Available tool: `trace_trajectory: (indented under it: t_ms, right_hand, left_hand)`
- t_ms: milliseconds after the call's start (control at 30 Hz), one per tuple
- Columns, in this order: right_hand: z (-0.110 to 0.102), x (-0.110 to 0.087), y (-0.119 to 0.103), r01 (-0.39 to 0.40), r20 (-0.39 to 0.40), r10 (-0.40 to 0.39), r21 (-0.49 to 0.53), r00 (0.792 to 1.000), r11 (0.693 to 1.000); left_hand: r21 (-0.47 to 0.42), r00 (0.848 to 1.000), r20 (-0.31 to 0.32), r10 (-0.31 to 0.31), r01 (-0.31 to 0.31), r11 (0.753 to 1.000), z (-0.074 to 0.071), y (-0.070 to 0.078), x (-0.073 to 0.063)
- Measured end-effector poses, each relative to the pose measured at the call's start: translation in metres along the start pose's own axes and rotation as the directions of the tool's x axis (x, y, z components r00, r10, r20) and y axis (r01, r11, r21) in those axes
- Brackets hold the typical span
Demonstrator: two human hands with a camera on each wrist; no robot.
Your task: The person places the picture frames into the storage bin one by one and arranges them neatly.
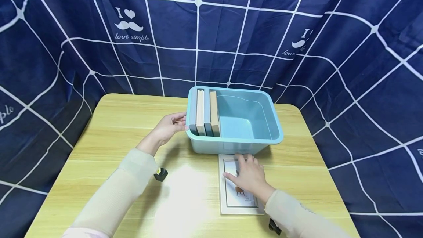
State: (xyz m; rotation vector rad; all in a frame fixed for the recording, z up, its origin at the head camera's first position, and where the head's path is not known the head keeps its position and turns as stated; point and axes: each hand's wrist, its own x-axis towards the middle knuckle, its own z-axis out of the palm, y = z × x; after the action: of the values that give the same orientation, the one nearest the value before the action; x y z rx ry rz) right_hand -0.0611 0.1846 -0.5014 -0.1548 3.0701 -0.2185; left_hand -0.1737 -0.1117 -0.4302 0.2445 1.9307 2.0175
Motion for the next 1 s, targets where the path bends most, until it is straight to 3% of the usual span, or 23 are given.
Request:
trace_trajectory:
  t_ms: [367,767,1000]
  right_hand:
    - [0.014,0.003,-0.005,-0.196,0.004,0.196,0.046,0.981,0.980]
    - [0.030,0.007,-0.012,-0.350,0.033,0.349,0.083,0.937,0.933]
    - [0.039,0.010,-0.018,-0.393,0.022,0.394,0.125,0.919,0.911]
  left_hand:
    - [-0.007,1.000,-0.002,-0.004,0.004,1.000,-0.001,0.001,0.000]
    - [-0.009,1.000,-0.002,-0.002,0.002,1.000,-0.001,0.002,0.001]
    - [-0.012,1.000,0.005,0.002,-0.002,1.000,-0.001,0.002,0.000]
